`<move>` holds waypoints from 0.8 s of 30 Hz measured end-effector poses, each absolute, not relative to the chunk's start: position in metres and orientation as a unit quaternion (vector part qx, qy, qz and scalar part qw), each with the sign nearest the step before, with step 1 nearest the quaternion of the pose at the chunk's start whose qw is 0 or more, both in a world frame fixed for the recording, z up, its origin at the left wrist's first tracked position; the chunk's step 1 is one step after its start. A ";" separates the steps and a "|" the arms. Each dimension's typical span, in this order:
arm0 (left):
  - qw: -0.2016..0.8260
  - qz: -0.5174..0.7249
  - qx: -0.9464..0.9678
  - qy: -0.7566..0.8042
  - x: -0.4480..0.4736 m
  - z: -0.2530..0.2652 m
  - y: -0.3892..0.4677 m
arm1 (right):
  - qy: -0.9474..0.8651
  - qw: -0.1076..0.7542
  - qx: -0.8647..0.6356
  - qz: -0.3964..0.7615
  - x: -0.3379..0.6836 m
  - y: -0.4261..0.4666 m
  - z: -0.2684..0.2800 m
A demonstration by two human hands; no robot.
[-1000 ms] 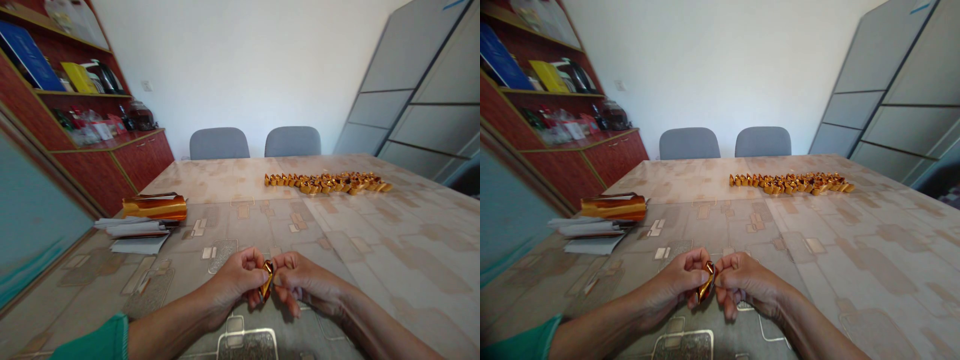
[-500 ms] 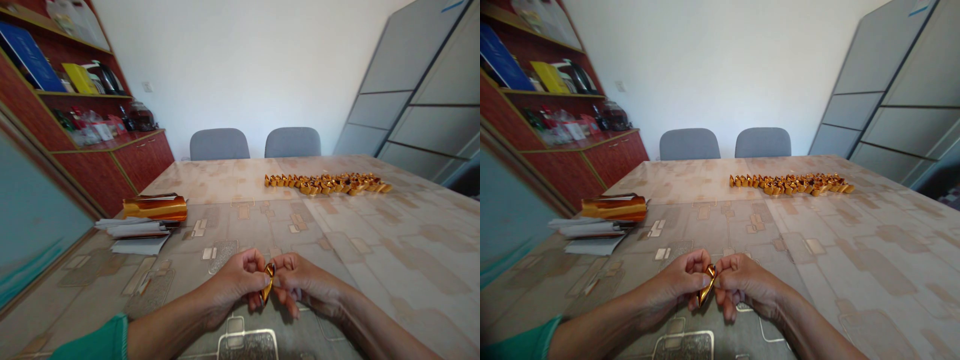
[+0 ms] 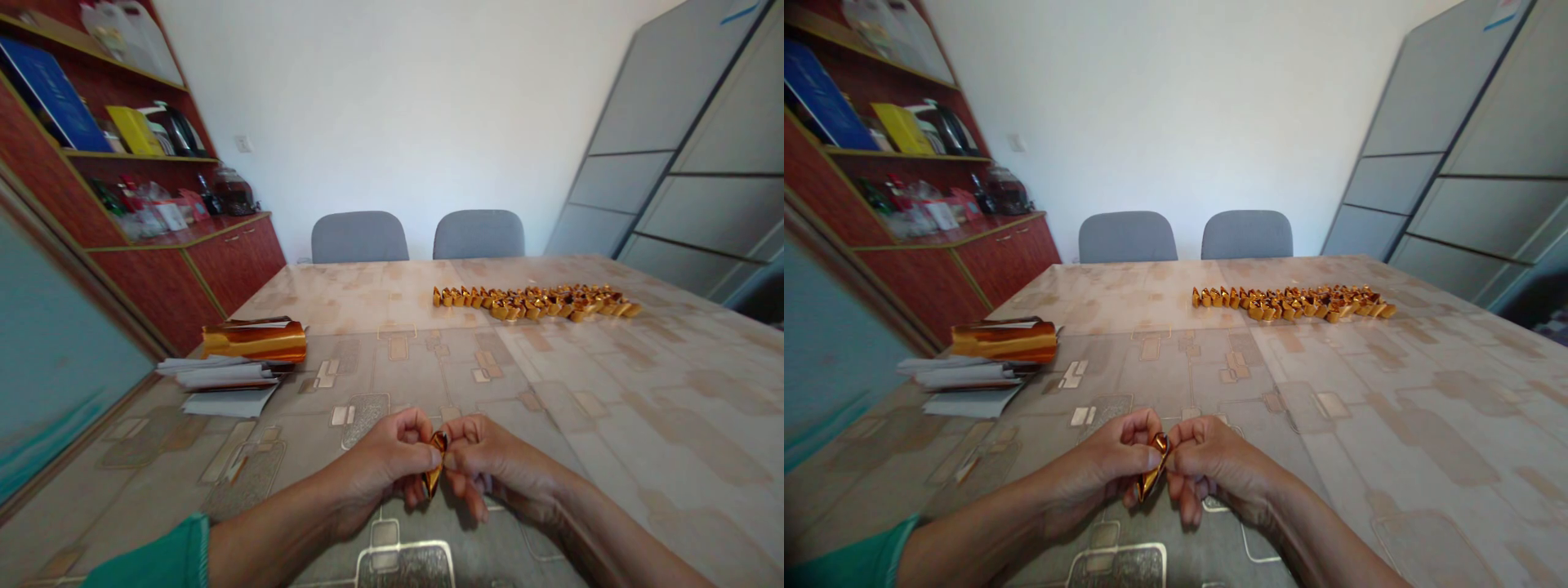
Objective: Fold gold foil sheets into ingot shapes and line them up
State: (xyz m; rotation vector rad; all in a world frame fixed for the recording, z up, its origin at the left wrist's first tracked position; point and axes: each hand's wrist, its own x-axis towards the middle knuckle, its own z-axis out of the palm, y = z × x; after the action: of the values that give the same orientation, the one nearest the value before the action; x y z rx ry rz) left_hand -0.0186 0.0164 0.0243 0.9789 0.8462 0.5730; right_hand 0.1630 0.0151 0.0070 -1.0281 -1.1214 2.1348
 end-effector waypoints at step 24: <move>0.823 0.481 0.179 0.243 -0.006 0.016 0.004 | -0.283 0.491 -0.311 0.763 0.136 -0.002 -0.001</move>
State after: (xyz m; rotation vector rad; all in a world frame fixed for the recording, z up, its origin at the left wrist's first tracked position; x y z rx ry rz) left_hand -0.0062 0.0041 0.0155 0.3817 0.5178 1.0228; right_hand 0.1361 -0.0017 -0.0006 -0.7549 -0.6882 1.8526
